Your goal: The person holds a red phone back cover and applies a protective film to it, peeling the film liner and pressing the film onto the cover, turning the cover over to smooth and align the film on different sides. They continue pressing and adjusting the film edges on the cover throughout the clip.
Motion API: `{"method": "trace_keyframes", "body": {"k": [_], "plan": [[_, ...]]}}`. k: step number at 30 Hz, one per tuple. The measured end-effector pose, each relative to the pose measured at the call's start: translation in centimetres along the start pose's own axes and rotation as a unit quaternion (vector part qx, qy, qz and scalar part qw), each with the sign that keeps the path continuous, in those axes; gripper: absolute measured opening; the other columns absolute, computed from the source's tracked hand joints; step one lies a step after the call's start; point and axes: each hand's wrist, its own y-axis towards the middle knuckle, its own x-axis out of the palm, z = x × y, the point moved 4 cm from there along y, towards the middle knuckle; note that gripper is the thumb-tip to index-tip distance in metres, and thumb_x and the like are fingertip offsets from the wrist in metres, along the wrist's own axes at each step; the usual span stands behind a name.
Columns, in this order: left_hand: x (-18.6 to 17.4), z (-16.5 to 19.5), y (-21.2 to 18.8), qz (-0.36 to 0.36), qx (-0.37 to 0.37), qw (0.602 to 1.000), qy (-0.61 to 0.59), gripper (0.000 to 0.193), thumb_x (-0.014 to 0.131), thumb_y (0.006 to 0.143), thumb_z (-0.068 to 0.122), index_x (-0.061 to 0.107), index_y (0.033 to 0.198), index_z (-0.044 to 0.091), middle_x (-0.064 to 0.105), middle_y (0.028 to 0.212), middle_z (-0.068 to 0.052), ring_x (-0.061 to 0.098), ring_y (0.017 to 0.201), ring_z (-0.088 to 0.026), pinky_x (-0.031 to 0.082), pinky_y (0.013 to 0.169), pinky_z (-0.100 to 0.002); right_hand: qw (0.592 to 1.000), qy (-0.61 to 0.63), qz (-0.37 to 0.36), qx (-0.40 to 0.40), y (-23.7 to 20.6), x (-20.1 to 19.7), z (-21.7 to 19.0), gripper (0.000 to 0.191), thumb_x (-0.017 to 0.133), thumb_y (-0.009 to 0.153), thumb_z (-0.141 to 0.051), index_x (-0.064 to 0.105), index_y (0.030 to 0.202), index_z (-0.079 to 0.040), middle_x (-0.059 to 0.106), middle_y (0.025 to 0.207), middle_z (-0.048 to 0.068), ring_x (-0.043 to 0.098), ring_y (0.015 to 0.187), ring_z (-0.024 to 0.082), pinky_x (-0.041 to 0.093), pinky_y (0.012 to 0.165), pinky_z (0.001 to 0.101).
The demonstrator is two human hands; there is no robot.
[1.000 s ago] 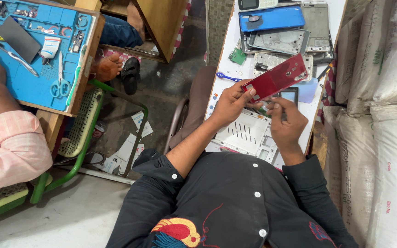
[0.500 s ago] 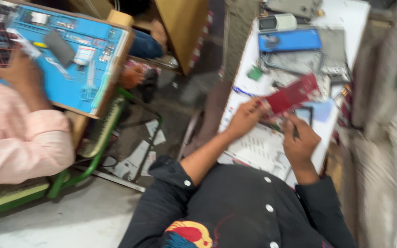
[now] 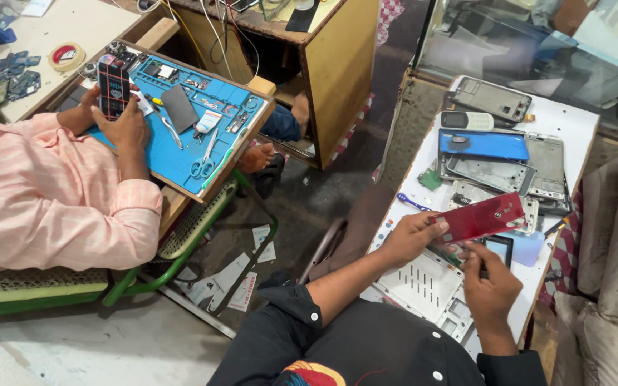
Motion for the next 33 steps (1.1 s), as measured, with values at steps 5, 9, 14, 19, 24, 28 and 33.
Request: {"method": "trace_keyframes", "body": {"k": [5,9,14,19,24,28,33], "plan": [[-0.1,-0.2,0.1,-0.002,0.026,1.000,-0.002,0.033,0.057,0.115,0.018,0.062,0.136,-0.007,0.071,0.110,-0.008,0.067,0.097,-0.012,0.056,0.087,-0.027,0.997,-0.067,-0.014,-0.045,0.0,0.2,-0.8,0.022,0.066,0.097,0.004,0.074,0.117,-0.003,0.075,0.099,0.013,0.071,0.083,0.013,0.056,0.073,0.0284],[0.0,-0.3,0.4,0.000,-0.001,0.998,-0.055,0.033,0.054,0.111,0.020,0.061,0.133,-0.004,0.071,0.111,-0.006,0.069,0.099,-0.013,0.060,0.090,-0.030,1.000,-0.006,0.002,0.003,0.3,0.0,-0.7,0.021,0.064,0.100,0.002,0.072,0.119,-0.003,0.076,0.101,0.011,0.072,0.086,0.011,0.059,0.075,0.0263],[0.0,0.4,0.0,-0.007,0.002,1.000,-0.029,0.035,0.055,0.113,0.020,0.062,0.134,-0.006,0.071,0.113,-0.010,0.069,0.100,-0.015,0.058,0.092,-0.031,0.997,-0.071,-0.020,-0.030,0.2,0.1,-1.5,0.021,0.068,0.096,0.004,0.074,0.116,-0.001,0.076,0.100,0.012,0.072,0.082,0.013,0.057,0.072,0.0267],[0.2,0.7,0.2,-0.015,0.005,1.000,-0.025,0.035,0.055,0.112,0.022,0.062,0.134,-0.005,0.071,0.113,-0.008,0.069,0.100,-0.013,0.058,0.093,-0.030,0.999,-0.038,-0.006,-0.018,0.5,0.0,-1.6,0.022,0.067,0.098,0.002,0.073,0.118,-0.002,0.076,0.103,0.011,0.073,0.087,0.012,0.058,0.074,0.0256],[0.2,0.8,-0.1,-0.019,0.015,1.000,-0.010,0.037,0.056,0.114,0.023,0.063,0.134,-0.006,0.071,0.110,-0.008,0.069,0.098,-0.013,0.057,0.090,-0.030,0.995,-0.082,-0.042,-0.036,0.1,0.5,-1.2,0.020,0.071,0.094,0.000,0.075,0.113,-0.003,0.074,0.090,0.010,0.069,0.075,0.012,0.055,0.068,0.0282],[0.4,1.2,-0.1,-0.022,0.004,0.999,-0.025,0.037,0.056,0.112,0.024,0.062,0.134,-0.005,0.072,0.110,-0.008,0.070,0.097,-0.013,0.057,0.090,-0.030,0.996,-0.089,-0.004,-0.007,0.1,0.4,-0.5,0.024,0.069,0.095,0.001,0.075,0.118,-0.001,0.076,0.090,0.011,0.067,0.069,0.012,0.053,0.058,0.0276],[0.5,1.5,-0.4,-0.030,0.017,0.999,0.000,0.036,0.057,0.112,0.024,0.065,0.131,-0.006,0.073,0.104,-0.008,0.070,0.089,-0.014,0.058,0.083,-0.030,0.998,-0.049,0.029,-0.008,0.0,0.3,-0.4,0.021,0.065,0.101,0.000,0.069,0.121,0.001,0.075,0.094,0.011,0.070,0.076,0.011,0.056,0.068,0.0256]]}}
